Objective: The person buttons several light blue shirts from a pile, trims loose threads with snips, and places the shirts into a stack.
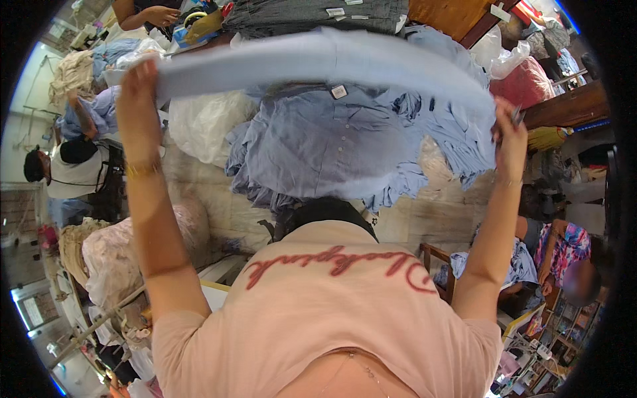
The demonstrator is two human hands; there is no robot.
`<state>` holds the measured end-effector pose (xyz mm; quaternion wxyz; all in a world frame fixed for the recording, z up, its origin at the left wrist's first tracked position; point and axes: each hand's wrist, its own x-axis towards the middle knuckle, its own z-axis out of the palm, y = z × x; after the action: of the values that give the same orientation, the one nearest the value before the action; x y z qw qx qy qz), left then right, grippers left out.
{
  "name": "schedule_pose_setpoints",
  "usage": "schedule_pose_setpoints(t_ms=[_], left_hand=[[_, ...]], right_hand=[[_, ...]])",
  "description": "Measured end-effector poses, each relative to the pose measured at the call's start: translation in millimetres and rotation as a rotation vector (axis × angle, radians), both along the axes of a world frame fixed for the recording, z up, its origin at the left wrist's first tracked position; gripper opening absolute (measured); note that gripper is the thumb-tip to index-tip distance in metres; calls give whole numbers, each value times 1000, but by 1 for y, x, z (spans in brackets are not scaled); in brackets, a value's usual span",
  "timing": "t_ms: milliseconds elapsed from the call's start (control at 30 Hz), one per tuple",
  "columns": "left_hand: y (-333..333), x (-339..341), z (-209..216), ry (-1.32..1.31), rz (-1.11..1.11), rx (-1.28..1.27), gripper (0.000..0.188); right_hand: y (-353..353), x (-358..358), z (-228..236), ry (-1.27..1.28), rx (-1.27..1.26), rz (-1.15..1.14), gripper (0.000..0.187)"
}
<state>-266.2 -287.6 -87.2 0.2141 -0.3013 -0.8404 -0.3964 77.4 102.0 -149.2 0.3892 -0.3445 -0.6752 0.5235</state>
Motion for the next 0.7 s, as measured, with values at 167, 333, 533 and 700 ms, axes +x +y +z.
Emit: schedule_pose_setpoints(t_ms=[167,333,533,700], left_hand=[[-76,50,-170,-769,-86,276,17],[-93,74,-275,-895,-20,258,15],[-98,76,-271,-702,34,140,11],[-127,91,-295,-530,125,50,15]], right_hand=[[-63,36,-132,-207,-281,35,15],[-103,55,-252,-180,-596,-14,11],[-109,67,-272,-376,-345,-11,11],[-127,65,-290,-469,-351,-57,8]])
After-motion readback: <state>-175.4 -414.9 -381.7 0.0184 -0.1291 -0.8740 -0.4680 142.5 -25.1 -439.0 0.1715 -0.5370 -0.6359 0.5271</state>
